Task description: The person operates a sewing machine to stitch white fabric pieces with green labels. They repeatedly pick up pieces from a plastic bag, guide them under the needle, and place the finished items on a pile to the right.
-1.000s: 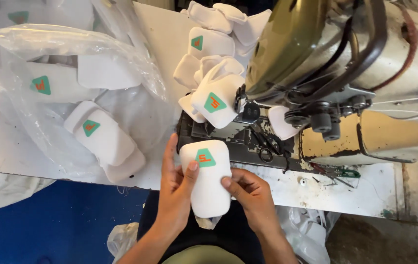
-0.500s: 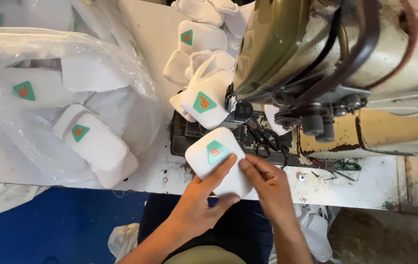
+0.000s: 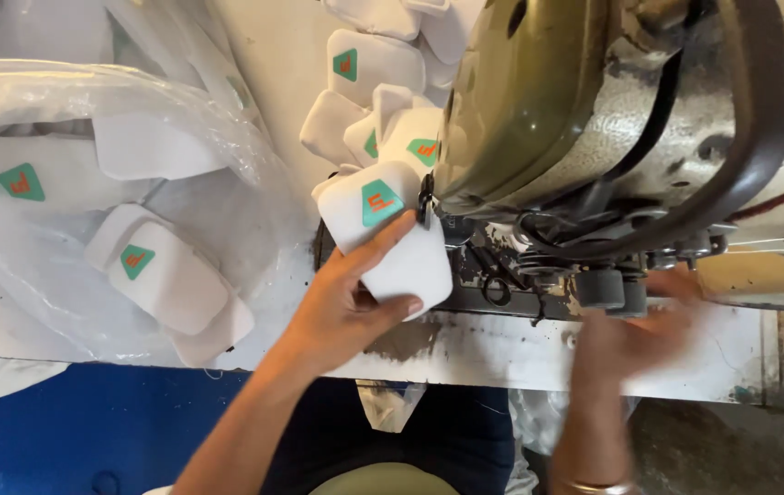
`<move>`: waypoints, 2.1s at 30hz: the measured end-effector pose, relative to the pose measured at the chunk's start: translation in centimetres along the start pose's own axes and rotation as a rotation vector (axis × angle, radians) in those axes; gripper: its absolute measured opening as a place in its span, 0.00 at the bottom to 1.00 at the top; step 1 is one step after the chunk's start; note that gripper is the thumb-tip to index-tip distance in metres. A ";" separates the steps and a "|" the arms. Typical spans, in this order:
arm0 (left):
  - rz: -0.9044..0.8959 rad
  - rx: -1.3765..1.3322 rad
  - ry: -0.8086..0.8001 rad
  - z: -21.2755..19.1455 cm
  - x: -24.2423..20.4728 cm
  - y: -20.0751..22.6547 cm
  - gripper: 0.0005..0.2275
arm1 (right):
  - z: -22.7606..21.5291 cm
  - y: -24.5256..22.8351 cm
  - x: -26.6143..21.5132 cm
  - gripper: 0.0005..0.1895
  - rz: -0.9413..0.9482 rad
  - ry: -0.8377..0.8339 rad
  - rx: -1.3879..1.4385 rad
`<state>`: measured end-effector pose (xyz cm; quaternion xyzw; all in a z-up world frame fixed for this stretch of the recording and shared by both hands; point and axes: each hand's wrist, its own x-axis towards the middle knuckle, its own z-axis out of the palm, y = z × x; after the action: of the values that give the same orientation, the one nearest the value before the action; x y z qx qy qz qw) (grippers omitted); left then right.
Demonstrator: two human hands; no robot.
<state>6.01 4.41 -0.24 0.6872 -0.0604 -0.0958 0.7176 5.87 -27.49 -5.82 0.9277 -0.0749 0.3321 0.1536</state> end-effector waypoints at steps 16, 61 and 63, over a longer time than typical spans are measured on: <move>-0.017 -0.245 -0.302 -4.2 1.9 -0.5 0.36 | -0.9 3.3 0.2 0.13 0.277 0.435 1.003; -0.094 -0.862 0.353 -2.7 1.3 -3.5 0.24 | 3.8 -13.8 7.0 0.29 0.610 -0.638 1.764; -0.091 -0.880 0.377 -3.1 0.9 -4.1 0.22 | 2.7 -14.9 9.0 0.30 0.572 -0.654 1.653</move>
<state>7.37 7.08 -4.53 0.3256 0.1470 -0.0171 0.9338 18.01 -14.72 -5.58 0.7361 -0.0801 0.0273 -0.6716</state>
